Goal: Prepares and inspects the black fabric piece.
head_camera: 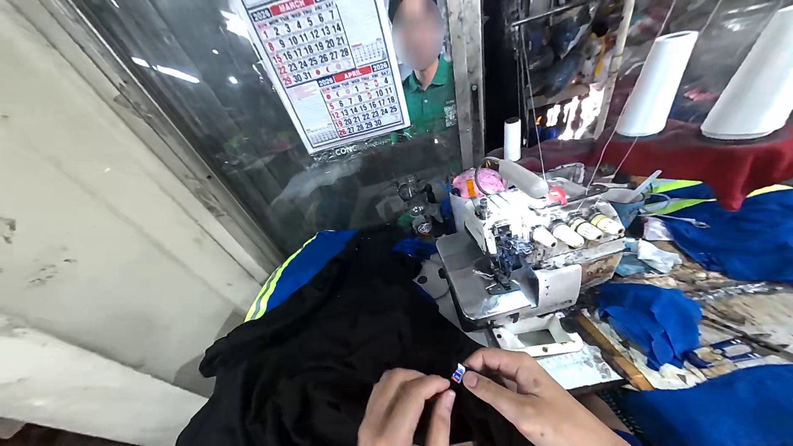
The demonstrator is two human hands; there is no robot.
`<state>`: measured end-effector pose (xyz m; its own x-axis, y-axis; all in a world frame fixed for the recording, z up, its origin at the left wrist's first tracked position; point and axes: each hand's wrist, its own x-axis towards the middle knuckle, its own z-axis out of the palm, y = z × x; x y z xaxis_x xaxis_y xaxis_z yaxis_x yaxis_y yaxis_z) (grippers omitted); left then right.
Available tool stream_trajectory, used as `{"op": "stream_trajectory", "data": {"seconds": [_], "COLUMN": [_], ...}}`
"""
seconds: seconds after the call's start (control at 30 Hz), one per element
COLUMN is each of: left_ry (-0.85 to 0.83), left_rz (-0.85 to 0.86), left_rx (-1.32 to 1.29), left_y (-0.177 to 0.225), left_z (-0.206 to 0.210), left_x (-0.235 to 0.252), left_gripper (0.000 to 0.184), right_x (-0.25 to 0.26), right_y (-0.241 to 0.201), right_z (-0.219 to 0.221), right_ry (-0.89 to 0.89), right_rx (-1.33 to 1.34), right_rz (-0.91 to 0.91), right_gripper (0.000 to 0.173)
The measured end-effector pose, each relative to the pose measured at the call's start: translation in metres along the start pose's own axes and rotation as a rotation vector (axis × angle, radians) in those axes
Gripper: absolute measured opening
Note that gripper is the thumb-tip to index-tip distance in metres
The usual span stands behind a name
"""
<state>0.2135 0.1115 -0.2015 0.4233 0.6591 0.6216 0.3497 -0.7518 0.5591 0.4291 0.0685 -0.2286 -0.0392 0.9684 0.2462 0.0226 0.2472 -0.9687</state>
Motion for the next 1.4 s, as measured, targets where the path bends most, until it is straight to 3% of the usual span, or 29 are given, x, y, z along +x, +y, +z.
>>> {"op": "stream_trajectory", "data": {"seconds": [0.27, 0.43, 0.7, 0.93, 1.17, 1.4], "left_ry": [0.021, -0.015, -0.038, -0.097, -0.123, -0.191], "left_rz": [-0.001, 0.083, 0.094, 0.044, -0.019, -0.057], "left_rx": [0.071, 0.104, 0.169, 0.151, 0.181, 0.216], "left_y": [0.001, -0.002, -0.004, -0.003, 0.001, -0.002], "left_z": [0.011, 0.007, 0.006, 0.005, -0.006, -0.015], "left_x": [0.0, 0.001, 0.003, 0.002, 0.006, 0.019], "left_gripper": [0.02, 0.014, 0.011, 0.014, 0.016, 0.018], "right_x": [0.0, 0.002, 0.005, 0.006, 0.007, 0.009], "right_y": [-0.005, -0.007, -0.01, -0.012, -0.012, -0.01], "right_z": [0.001, 0.001, -0.002, 0.0, 0.004, 0.005], "right_ry": [-0.021, -0.028, -0.102, -0.069, -0.052, -0.006], "right_rx": [-0.05, -0.095, -0.151, -0.248, -0.539, -0.598], "right_rz": [-0.011, -0.004, -0.012, 0.025, -0.004, -0.063], "right_gripper": [0.026, 0.028, 0.018, 0.018, 0.018, 0.018]}}
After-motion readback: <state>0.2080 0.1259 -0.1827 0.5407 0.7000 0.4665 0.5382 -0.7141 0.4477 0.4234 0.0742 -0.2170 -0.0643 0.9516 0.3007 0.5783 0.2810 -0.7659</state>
